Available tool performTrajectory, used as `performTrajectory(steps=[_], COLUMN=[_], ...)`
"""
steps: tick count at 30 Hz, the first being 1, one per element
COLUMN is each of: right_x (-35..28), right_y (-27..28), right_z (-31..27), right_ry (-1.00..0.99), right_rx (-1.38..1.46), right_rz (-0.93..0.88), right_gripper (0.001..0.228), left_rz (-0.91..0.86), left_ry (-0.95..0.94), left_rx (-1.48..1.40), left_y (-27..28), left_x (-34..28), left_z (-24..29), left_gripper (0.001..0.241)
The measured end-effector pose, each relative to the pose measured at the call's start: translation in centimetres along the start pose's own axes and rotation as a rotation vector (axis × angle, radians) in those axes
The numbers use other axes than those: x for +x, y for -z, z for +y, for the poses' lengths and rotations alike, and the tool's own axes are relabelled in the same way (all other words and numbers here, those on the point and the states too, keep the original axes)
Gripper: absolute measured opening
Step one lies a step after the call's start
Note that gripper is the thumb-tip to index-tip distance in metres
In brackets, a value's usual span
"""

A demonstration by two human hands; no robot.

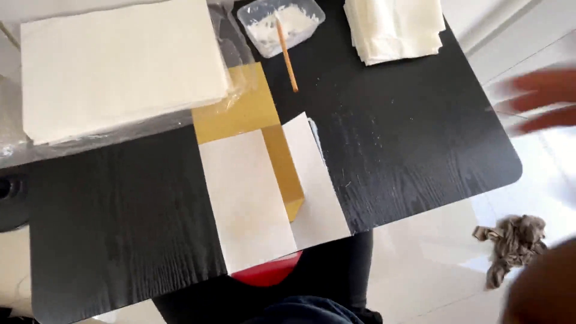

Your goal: The person folds a white sheet of paper over a cardboard template and then uses a brush to apply white glue along the folded edge. The person smooths the paper and continues applying glue along the edge.

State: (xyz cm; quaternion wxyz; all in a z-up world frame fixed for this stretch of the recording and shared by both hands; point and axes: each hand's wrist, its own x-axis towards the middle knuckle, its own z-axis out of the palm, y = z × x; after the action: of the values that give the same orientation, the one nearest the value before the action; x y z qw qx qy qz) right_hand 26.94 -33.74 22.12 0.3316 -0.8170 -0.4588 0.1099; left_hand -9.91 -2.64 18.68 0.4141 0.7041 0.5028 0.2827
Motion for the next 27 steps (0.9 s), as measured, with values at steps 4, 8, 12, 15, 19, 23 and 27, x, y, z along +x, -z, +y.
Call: performTrajectory(steps=[4,8,12,15,19,23,27], right_x=[-0.4,-1.7,-1.3,-0.6,0.2,1.4,1.9], right_y=[-10.5,-18.6,-20.4,-20.1,-20.1,-20.8,-22.9], right_z=[3.4,5.5,2.8,0.0,-2.4,-2.6,-2.2], right_ry=[-0.264,-0.218,-0.247,-0.36,-0.551,-0.565,-0.515], right_rx=[-0.181,-0.128,-0.057,-0.087,0.028,0.196,0.362], right_rz=[-0.038,-0.095,-0.06,-0.111,-0.195,-0.248,-0.301], right_gripper=[0.044,0.048,0.051,0.063,0.077,0.074,0.073], left_rz=[0.127,-0.29,-0.626,-0.735,-0.88,-0.911,-0.907], left_ry=[0.127,-0.891,-0.8,-0.744,-0.69,-0.684,-0.74], left_rx=[0.003,0.357,0.691,0.805,0.862,0.881,0.906], left_y=[-0.8,-8.4,-12.8,-14.2,-14.7,-14.6,-14.8], left_x=[-1.1,2.9,2.6,2.8,3.2,3.4,3.5], left_z=[-1.7,-8.3,-12.3,-12.6,-11.9,-11.5,-12.2], left_gripper=[0.047,0.037,0.073,0.087,0.108,0.113,0.126])
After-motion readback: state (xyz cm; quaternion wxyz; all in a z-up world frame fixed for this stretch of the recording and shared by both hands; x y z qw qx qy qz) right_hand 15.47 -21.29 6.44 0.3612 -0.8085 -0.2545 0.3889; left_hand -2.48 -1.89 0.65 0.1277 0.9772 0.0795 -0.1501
